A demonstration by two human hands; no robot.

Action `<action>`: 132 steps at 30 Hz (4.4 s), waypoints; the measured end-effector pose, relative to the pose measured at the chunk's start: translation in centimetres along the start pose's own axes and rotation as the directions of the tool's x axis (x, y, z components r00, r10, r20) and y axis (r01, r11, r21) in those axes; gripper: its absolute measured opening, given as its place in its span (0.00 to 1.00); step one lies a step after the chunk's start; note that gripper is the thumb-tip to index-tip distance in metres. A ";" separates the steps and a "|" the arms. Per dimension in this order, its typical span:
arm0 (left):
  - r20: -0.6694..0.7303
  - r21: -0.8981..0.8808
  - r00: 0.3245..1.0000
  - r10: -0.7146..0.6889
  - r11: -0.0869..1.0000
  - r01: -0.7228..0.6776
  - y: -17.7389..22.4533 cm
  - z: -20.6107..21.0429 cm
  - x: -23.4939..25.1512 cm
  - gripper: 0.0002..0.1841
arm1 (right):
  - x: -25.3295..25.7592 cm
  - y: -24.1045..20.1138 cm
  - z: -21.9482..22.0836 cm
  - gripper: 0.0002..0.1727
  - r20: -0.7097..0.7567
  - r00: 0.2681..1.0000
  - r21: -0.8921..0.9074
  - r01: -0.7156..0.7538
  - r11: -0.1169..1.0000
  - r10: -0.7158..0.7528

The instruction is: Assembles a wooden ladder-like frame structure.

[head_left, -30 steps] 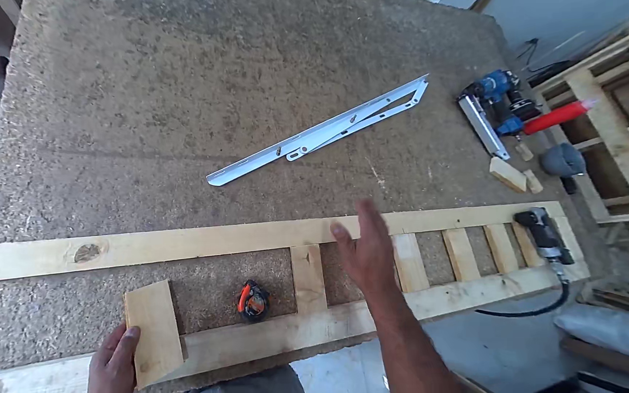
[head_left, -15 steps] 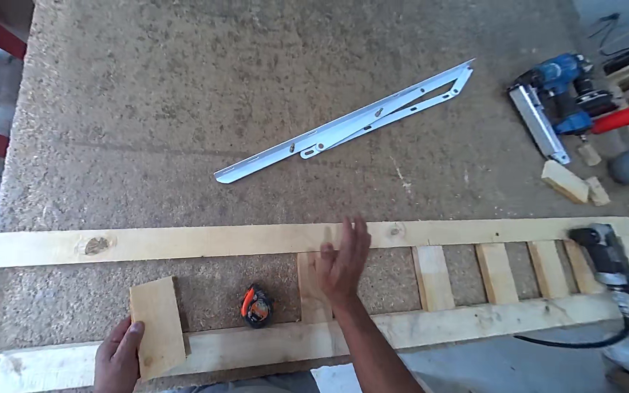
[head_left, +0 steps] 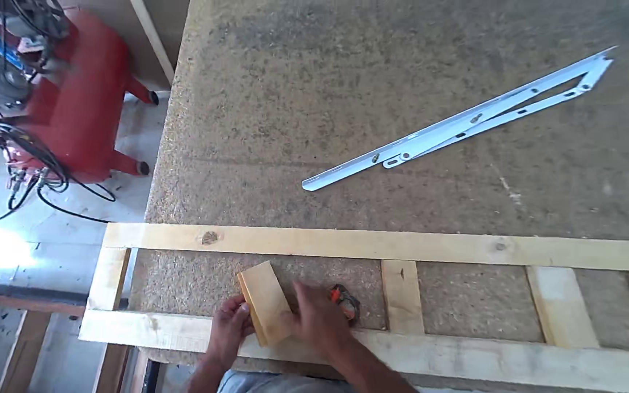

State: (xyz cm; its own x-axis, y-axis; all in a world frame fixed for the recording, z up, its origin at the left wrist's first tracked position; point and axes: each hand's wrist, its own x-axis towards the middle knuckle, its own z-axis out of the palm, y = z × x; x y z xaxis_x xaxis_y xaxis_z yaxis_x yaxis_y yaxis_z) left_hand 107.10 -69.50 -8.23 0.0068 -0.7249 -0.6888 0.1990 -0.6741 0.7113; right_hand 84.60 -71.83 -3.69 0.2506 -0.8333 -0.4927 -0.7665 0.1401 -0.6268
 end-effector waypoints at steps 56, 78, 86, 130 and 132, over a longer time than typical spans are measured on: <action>-0.144 0.817 0.889 0.434 0.560 -0.141 2.2 -11.2 4.4 0.22 | 12.9 -6.7 -2.1 0.51 -0.856 0.468 -0.336 -0.180 0.925 -0.220; -0.153 0.850 0.863 0.482 0.509 -0.134 1.2 -12.0 4.6 0.22 | 17.7 0.1 5.1 0.54 -0.726 0.643 -0.424 -0.138 0.895 -0.245; -0.151 0.805 0.919 0.364 0.585 -0.099 3.1 -11.4 4.5 0.22 | 6.2 -2.0 9.1 0.34 -0.584 0.808 -0.143 -0.005 0.990 -0.081; 0.378 0.925 0.807 0.454 -0.150 -0.349 4.0 -9.6 7.8 0.63 | -3.9 1.3 10.5 0.34 -0.723 0.690 -0.019 -0.055 0.998 0.024; 0.371 0.923 0.791 0.485 -0.099 -0.372 3.8 -8.9 6.6 0.59 | -5.6 3.4 6.3 0.31 -0.768 0.571 0.144 -0.287 0.947 0.290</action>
State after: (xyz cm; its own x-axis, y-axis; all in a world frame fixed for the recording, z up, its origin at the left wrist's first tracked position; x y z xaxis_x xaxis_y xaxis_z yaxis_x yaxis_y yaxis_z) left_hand 116.62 -75.61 -11.35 -0.2619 -0.9537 -0.1480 -0.9267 0.2057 0.3145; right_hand 84.28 -63.33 -6.89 -0.5331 -0.8460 0.0002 -0.7126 0.4489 -0.5392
